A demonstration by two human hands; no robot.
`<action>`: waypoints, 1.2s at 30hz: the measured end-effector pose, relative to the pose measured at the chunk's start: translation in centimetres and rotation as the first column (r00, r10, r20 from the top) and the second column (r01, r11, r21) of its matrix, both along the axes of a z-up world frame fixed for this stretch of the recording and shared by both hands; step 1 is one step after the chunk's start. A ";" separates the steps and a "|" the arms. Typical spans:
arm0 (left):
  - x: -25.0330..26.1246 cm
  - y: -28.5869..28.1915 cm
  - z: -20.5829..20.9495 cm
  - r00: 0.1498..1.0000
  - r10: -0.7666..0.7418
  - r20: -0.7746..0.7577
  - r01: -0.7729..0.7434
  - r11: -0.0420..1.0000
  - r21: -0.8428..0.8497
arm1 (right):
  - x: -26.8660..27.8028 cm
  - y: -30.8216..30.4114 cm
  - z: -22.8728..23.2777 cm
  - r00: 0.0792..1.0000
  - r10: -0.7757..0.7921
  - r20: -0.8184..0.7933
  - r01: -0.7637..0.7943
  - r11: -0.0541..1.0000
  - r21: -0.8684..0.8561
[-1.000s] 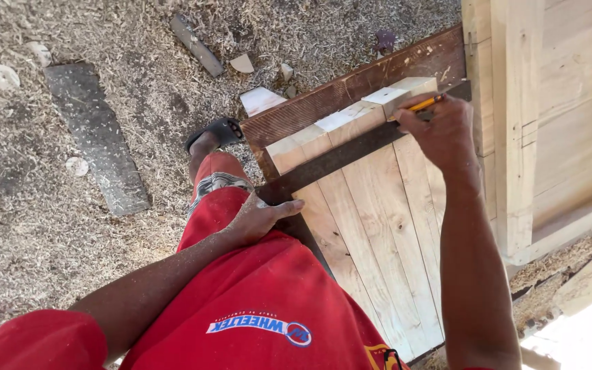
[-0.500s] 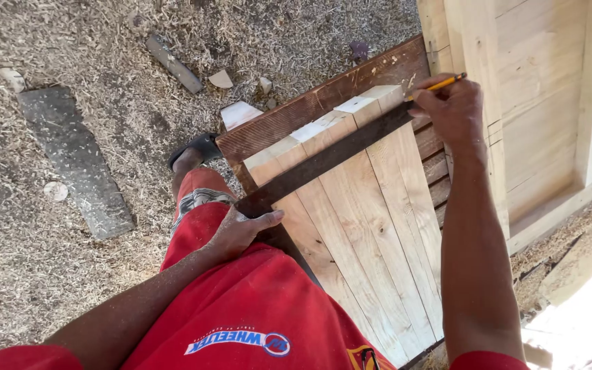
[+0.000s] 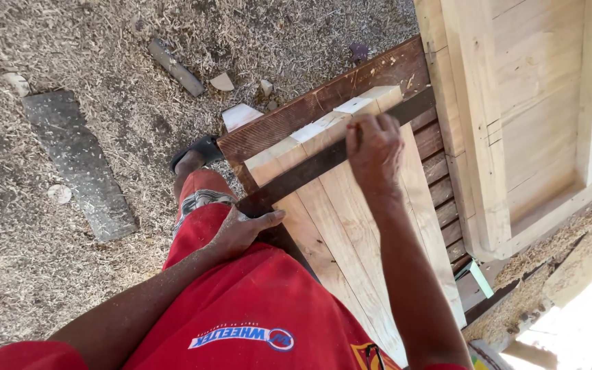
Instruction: Measuring and marking wooden planks using a square and pencil for a furniture project.
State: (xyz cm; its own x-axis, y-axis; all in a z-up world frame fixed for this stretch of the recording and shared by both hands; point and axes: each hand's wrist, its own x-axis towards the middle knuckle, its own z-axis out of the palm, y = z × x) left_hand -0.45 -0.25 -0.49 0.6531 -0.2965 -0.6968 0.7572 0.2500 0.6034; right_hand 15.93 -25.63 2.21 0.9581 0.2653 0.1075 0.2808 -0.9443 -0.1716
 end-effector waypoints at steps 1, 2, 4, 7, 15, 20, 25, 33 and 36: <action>0.3 0.0 0.2 1.000 -0.012 -0.016 0.012 1.000 0.021 | -0.5 0.7 -0.5 0.997 -0.029 -0.072 0.034 0.997 0.063; 0.5 0.2 0.4 1.000 -0.013 -0.012 0.013 1.000 0.023 | -1.2 2.0 -0.1 0.997 -0.030 -0.068 0.034 0.997 0.065; 0.6 0.3 0.9 0.994 -0.054 -0.097 0.062 0.994 0.088 | -2.7 4.3 0.9 0.995 0.002 -0.104 0.012 0.992 0.129; 0.4 0.2 0.2 0.995 -0.084 -0.046 0.089 0.986 0.141 | -5.1 6.5 1.6 0.994 0.105 -0.041 -0.098 0.984 0.146; 0.2 0.1 -0.1 0.993 -0.120 0.013 0.118 0.989 0.087 | -5.4 7.3 2.1 0.972 0.122 -0.203 -0.005 0.868 0.496; -0.4 -0.4 -1.2 0.987 -0.108 -0.123 0.131 0.971 0.199 | 1.1 -0.2 3.2 0.996 -0.046 -0.082 0.077 0.902 0.426; -0.3 -1.1 -1.5 0.990 0.099 0.099 -0.093 0.994 -0.059 | 4.4 -2.9 3.4 0.982 -0.170 -0.079 0.187 0.900 0.393; 0.4 -0.3 0.5 0.997 -0.061 -0.053 0.064 0.997 0.051 | 6.0 -8.1 -3.3 0.968 -0.199 0.155 0.169 0.968 0.187; 0.7 -0.3 0.0 0.994 -0.046 -0.098 0.049 0.998 0.029 | 3.0 -3.6 -1.7 0.975 -0.079 0.209 0.063 0.995 0.082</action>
State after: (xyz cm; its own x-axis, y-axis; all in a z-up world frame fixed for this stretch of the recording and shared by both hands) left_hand 0.27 -0.55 -0.45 0.5676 -0.3027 -0.7656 0.8232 0.1944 0.5334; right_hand 18.94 -29.21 0.51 0.9276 0.1815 0.3267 0.2512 -0.9500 -0.1855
